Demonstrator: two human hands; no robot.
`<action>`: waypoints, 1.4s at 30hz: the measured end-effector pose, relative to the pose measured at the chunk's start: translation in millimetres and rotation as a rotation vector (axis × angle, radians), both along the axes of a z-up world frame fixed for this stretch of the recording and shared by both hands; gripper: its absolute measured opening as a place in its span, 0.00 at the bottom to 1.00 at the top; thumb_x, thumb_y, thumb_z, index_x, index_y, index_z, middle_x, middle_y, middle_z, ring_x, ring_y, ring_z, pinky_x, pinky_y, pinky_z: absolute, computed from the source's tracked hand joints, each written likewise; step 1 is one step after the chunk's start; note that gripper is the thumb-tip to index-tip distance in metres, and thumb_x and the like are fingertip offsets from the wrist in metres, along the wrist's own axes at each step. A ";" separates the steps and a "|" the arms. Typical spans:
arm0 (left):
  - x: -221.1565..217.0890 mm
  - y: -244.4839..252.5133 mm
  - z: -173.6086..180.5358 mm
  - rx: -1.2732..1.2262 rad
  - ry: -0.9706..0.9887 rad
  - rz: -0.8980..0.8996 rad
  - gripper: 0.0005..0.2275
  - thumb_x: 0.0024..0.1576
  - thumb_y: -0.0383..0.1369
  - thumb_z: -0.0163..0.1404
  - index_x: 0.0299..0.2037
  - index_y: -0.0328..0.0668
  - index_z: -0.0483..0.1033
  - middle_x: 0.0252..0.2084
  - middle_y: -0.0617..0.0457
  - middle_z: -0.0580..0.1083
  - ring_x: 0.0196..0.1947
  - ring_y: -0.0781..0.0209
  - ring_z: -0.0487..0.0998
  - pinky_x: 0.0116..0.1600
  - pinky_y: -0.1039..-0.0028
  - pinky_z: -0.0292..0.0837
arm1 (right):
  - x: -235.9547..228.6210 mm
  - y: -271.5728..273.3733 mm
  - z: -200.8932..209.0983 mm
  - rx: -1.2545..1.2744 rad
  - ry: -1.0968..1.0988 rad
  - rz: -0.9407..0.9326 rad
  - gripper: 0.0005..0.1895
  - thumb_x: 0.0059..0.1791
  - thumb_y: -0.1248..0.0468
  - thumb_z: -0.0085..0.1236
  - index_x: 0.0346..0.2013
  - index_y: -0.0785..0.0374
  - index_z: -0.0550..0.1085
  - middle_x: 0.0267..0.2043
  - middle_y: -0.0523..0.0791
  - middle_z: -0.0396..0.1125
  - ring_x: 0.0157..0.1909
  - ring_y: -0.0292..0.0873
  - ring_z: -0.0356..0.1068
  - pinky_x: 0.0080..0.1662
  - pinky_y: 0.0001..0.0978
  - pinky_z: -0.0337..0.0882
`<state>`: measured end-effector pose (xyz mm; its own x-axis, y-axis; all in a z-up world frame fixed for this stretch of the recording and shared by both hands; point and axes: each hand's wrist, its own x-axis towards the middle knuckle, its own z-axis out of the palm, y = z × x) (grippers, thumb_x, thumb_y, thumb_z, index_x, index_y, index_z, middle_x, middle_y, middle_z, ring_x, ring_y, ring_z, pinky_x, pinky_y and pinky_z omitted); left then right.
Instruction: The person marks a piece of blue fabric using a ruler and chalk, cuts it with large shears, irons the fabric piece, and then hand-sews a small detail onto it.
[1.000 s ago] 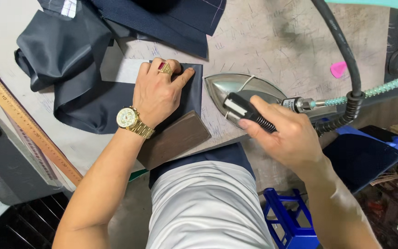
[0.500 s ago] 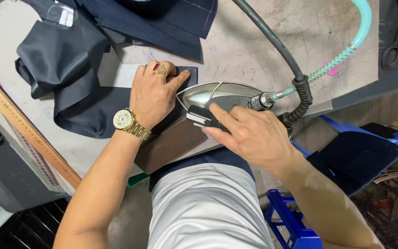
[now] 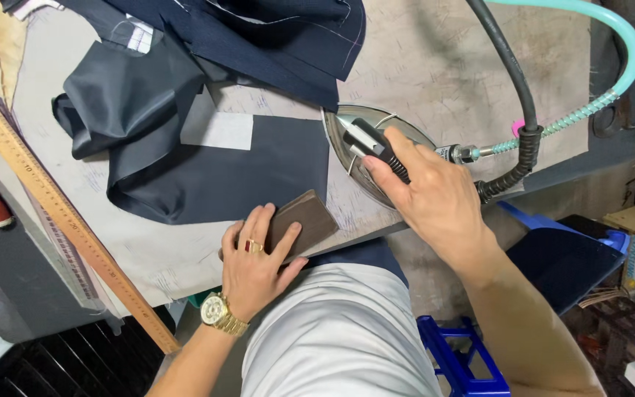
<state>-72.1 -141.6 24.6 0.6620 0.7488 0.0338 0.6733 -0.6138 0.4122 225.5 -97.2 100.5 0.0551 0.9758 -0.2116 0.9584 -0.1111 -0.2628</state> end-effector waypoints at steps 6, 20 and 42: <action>9.3 -16.2 -14.0 0.120 -0.085 0.166 0.17 0.59 0.43 0.54 0.58 0.56 0.76 0.60 0.40 0.72 0.57 0.45 0.74 0.53 0.57 0.61 | 6.8 7.8 4.5 0.096 0.161 0.040 0.24 0.57 0.48 0.57 0.58 0.63 0.76 0.30 0.54 0.72 0.35 0.58 0.77 0.35 0.46 0.74; 147.1 13.5 -28.9 0.233 -0.009 0.790 0.20 0.57 0.46 0.58 0.58 0.52 0.77 0.58 0.39 0.70 0.54 0.43 0.72 0.49 0.58 0.59 | 62.5 32.1 16.8 -0.011 0.254 0.034 0.23 0.57 0.50 0.55 0.56 0.65 0.76 0.35 0.62 0.73 0.39 0.69 0.74 0.36 0.61 0.71; 38.6 -64.1 -2.0 0.212 0.111 0.466 0.21 0.58 0.47 0.61 0.59 0.56 0.75 0.61 0.39 0.71 0.53 0.47 0.77 0.51 0.60 0.62 | 137.1 20.3 13.7 0.211 -0.213 0.460 0.20 0.57 0.66 0.59 0.63 0.66 0.68 0.73 0.74 0.44 0.71 0.75 0.58 0.63 0.64 0.66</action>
<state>-33.5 -205.7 22.6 0.2688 0.9489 0.1651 0.9272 -0.3013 0.2224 362.7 -76.9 114.2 -0.3673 0.9293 -0.0395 0.9300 0.3663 -0.0285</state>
